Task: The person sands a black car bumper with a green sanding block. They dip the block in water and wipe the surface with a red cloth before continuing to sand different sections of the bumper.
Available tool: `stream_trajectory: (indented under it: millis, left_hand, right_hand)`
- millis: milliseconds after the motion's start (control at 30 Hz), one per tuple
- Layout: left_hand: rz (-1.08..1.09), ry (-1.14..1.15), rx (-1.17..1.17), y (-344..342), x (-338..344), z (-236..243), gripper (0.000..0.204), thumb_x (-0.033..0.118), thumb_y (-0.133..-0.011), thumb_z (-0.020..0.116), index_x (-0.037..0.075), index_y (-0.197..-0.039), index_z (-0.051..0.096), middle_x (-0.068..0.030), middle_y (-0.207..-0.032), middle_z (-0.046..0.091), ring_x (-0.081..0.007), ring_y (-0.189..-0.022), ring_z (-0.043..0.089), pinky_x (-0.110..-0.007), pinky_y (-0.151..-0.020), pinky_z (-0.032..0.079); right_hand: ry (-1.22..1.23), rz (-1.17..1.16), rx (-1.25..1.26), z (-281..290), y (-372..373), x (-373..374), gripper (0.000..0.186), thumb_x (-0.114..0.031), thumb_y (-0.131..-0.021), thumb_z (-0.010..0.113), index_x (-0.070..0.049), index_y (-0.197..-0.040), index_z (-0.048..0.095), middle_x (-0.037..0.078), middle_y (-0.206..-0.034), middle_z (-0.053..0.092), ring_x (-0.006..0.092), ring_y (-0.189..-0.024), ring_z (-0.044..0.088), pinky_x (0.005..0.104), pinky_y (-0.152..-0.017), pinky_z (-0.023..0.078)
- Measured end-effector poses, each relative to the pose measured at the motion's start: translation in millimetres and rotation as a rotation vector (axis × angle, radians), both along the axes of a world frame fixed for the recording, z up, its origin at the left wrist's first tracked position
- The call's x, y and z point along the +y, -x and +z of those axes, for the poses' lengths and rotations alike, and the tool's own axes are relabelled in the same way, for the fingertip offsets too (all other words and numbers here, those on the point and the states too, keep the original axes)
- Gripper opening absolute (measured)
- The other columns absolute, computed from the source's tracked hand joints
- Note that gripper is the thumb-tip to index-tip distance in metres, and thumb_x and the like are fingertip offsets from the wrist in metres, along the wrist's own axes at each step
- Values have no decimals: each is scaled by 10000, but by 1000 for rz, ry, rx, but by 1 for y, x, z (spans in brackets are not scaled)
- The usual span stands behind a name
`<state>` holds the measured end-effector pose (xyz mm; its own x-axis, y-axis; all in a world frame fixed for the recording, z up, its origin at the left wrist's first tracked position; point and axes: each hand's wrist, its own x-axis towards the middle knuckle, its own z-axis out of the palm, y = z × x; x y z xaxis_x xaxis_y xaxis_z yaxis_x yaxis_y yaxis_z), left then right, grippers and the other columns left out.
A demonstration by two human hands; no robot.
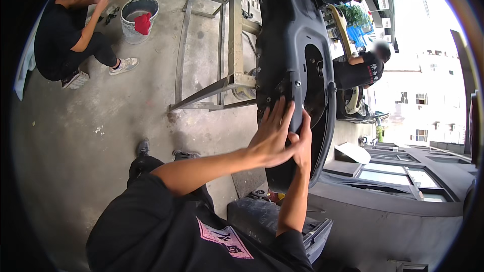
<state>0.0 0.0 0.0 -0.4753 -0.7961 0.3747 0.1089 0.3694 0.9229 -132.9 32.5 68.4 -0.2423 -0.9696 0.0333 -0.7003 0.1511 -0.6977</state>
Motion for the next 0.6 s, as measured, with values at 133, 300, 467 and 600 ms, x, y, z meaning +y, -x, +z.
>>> stream_trajectory:
  millis: [133,300,467,600]
  left_hand:
    - [67,-104,163,33,-32,24,986,521,-964,550,-112,-1576,106,-437,-1595,82,-538,-1518,105,-608,-1228,87]
    - [-84,-46,-25,-1,12,17,1044,514,-945,570,-140,-1565,44,-462,-1576,94,-546,-1514,107,-584,-1237,106]
    - [92,-159,-91,6,-44,15,1037,519,-916,579,-179,-1533,123,-479,-1550,156,-566,-1486,183,-599,-1224,158]
    - [13,-87,-204,2,-15,16,1001,528,-954,531,-184,-1531,128,-481,-1547,156,-567,-1488,174,-615,-1221,139]
  right_hand:
    - [-24,41,191,42,17,-2,773,-186,-729,583,57,-1445,421,245,-1300,587,348,-1206,583,387,-1066,435]
    - [-52,-13,123,16,6,9,787,-228,-763,598,60,-1467,398,255,-1356,569,352,-1254,574,408,-1076,434]
    - [3,8,61,-3,-1,-4,833,-261,-739,670,38,-1468,400,248,-1328,591,342,-1242,580,398,-1070,436]
    - [22,13,185,3,-4,-5,812,-250,-735,642,36,-1460,411,234,-1307,605,342,-1201,615,404,-1029,475]
